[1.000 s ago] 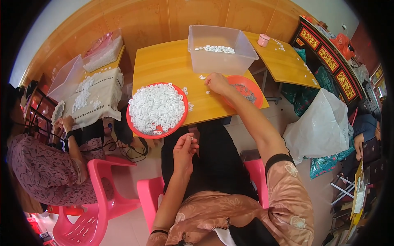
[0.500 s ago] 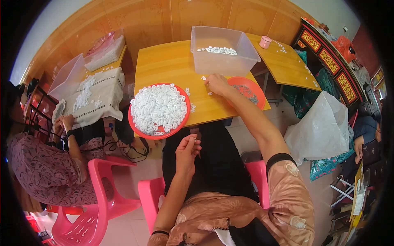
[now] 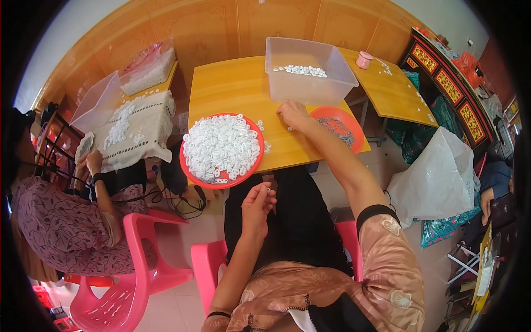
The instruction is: Assembling small metal pins into white plastic rings at a workshop table.
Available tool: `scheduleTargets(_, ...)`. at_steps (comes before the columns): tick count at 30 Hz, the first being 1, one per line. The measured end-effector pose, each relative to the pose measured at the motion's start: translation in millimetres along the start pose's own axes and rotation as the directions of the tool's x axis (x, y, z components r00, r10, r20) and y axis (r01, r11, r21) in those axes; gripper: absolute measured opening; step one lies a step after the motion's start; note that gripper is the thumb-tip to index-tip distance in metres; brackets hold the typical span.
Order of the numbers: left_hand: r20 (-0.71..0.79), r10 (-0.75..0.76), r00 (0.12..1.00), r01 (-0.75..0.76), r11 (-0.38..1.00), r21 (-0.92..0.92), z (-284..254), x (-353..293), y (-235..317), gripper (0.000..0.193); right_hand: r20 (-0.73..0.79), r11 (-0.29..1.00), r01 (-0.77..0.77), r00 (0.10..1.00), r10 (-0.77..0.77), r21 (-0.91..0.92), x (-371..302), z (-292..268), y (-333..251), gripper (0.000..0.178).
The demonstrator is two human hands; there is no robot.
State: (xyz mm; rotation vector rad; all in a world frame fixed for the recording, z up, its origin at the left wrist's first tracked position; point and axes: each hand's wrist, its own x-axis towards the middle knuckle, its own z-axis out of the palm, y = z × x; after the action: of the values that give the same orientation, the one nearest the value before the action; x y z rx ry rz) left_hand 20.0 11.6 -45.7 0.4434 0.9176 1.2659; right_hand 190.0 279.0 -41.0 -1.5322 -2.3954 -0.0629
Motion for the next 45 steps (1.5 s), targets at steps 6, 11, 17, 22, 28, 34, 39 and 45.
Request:
scheduleTargets(6, -0.002, 0.009, 1.0, -0.009, 1.0, 0.004, -0.7, -0.1, 0.8, 0.017, -0.093, 0.995, 0.069, 0.994, -0.063, 0.067, 10.9, 3.4, -10.0, 0.019)
scheduleTargets(11, -0.035, 0.0, 0.999, 0.0, 1.0, -0.007, -2.6, 0.6, 2.8, 0.017, -0.118, 0.987, 0.115, 0.988, -0.101, 0.117, 36.3, 10.9, -25.0, 0.02)
scheduleTargets(17, -0.07, -0.017, 0.997, 0.016, 1.0, -0.015, -9.4, 5.1, 5.7, 0.017, -0.03, 0.976, 0.099, 0.995, -0.095, 0.193, 43.4, 22.3, -23.9, 0.014)
scheduleTargets(22, -0.053, -0.039, 0.998, 0.038, 0.999, -0.023, -7.8, 7.7, 2.4, 0.019, -0.096, 0.958, 0.149, 0.987, -0.129, 0.246, 36.6, 25.0, -18.2, 0.011)
scheduleTargets(28, -0.015, -0.031, 0.999, 0.031, 0.999, -0.009, -4.4, 2.8, 7.0, 0.023, -0.134, 0.957, 0.119, 0.987, -0.086, 0.263, 28.5, 22.9, -24.3, 0.012)
scheduleTargets(34, -0.001, 0.009, 1.0, -0.009, 0.998, -0.068, 5.1, -3.6, 14.6, 0.021, -0.147, 0.931, 0.01, 0.988, 0.047, 0.365, 24.9, 20.9, -18.2, 0.012)
scheduleTargets(39, 0.02, 0.034, 0.999, -0.03, 0.989, -0.143, 1.0, -2.6, 17.8, 0.021, 0.044, 0.963, -0.018, 0.999, 0.007, 0.267, 28.4, 14.4, -19.4, 0.011)
scheduleTargets(45, 0.033, 0.073, 0.997, -0.071, 0.995, -0.073, 2.6, -2.2, 21.9, 0.023, 0.001, 0.968, -0.043, 0.999, 0.044, 0.249, 31.2, 18.4, -21.2, 0.011)
